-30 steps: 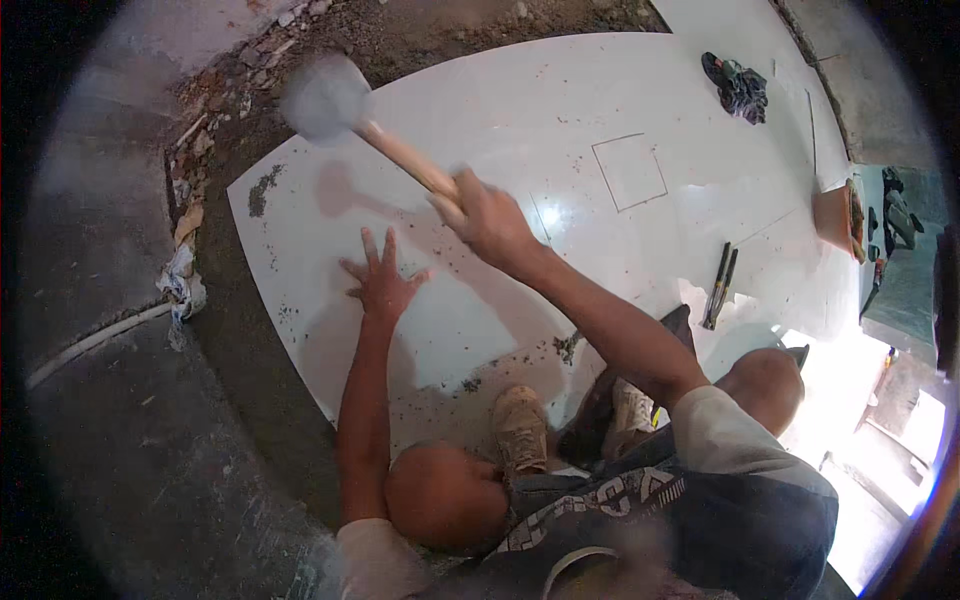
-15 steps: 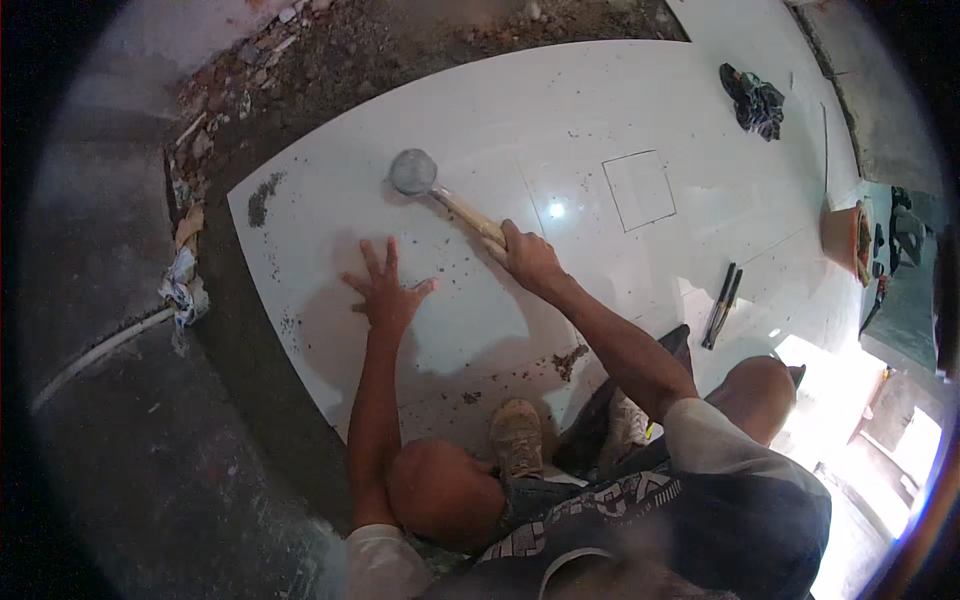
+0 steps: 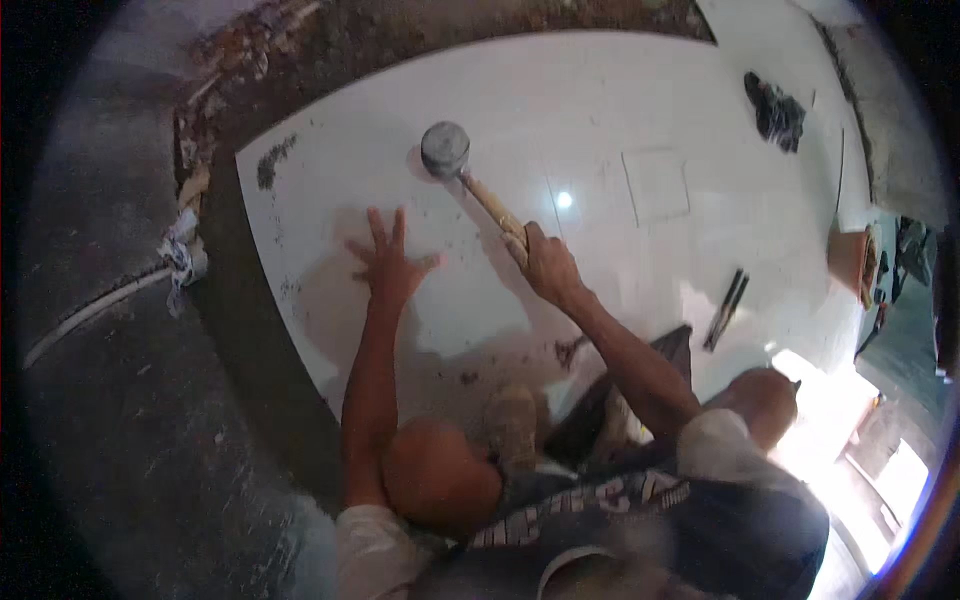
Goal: Positioning a large square tile on the floor and tapping it down with a rubber mallet.
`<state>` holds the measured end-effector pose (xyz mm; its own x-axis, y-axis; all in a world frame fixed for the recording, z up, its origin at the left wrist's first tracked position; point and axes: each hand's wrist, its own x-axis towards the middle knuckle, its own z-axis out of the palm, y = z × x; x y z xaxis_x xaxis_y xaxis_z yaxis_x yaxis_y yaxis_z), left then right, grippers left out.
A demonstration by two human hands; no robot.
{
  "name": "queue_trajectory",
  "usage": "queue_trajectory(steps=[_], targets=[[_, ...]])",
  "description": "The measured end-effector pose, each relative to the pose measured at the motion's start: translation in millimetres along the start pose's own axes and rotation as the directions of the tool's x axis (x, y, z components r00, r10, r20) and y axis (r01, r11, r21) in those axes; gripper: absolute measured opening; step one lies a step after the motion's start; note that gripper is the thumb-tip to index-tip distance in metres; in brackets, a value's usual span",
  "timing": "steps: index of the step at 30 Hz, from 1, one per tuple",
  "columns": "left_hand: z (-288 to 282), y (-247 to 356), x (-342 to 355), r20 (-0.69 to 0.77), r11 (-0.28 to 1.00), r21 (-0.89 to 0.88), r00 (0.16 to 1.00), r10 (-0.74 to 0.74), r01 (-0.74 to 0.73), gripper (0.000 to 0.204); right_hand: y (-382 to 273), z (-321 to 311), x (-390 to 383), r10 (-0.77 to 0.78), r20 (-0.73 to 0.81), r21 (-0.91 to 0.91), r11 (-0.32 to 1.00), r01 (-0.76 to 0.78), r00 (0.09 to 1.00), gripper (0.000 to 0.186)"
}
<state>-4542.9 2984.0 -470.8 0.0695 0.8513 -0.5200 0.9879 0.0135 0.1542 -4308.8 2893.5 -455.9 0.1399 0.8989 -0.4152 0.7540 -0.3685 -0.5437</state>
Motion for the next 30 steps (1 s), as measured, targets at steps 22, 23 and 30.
queue_trajectory(steps=[22, 23, 30], targets=[[17.5, -2.0, -3.6, -0.035, 0.997, -0.045, 0.998, -0.059, 0.057, 0.124, -31.7, -12.8, 33.3, -0.03, 0.163, -0.02, 0.999, 0.034, 0.986, 0.038], [19.3, -17.4, -3.3, -0.033, 0.998, -0.032, 0.998, -0.054, 0.053, 0.124, -44.1, -8.5, 31.2, -0.026, 0.161, -0.008, 1.0, 0.027, 0.987, 0.038], [-2.5, -15.7, 3.6, 0.007, 0.996, -0.025, 0.996, -0.089, 0.089, 0.124, -70.5, -43.8, 23.7, -0.137, -0.203, 0.232, 0.955, 0.183, 0.97, 0.035]])
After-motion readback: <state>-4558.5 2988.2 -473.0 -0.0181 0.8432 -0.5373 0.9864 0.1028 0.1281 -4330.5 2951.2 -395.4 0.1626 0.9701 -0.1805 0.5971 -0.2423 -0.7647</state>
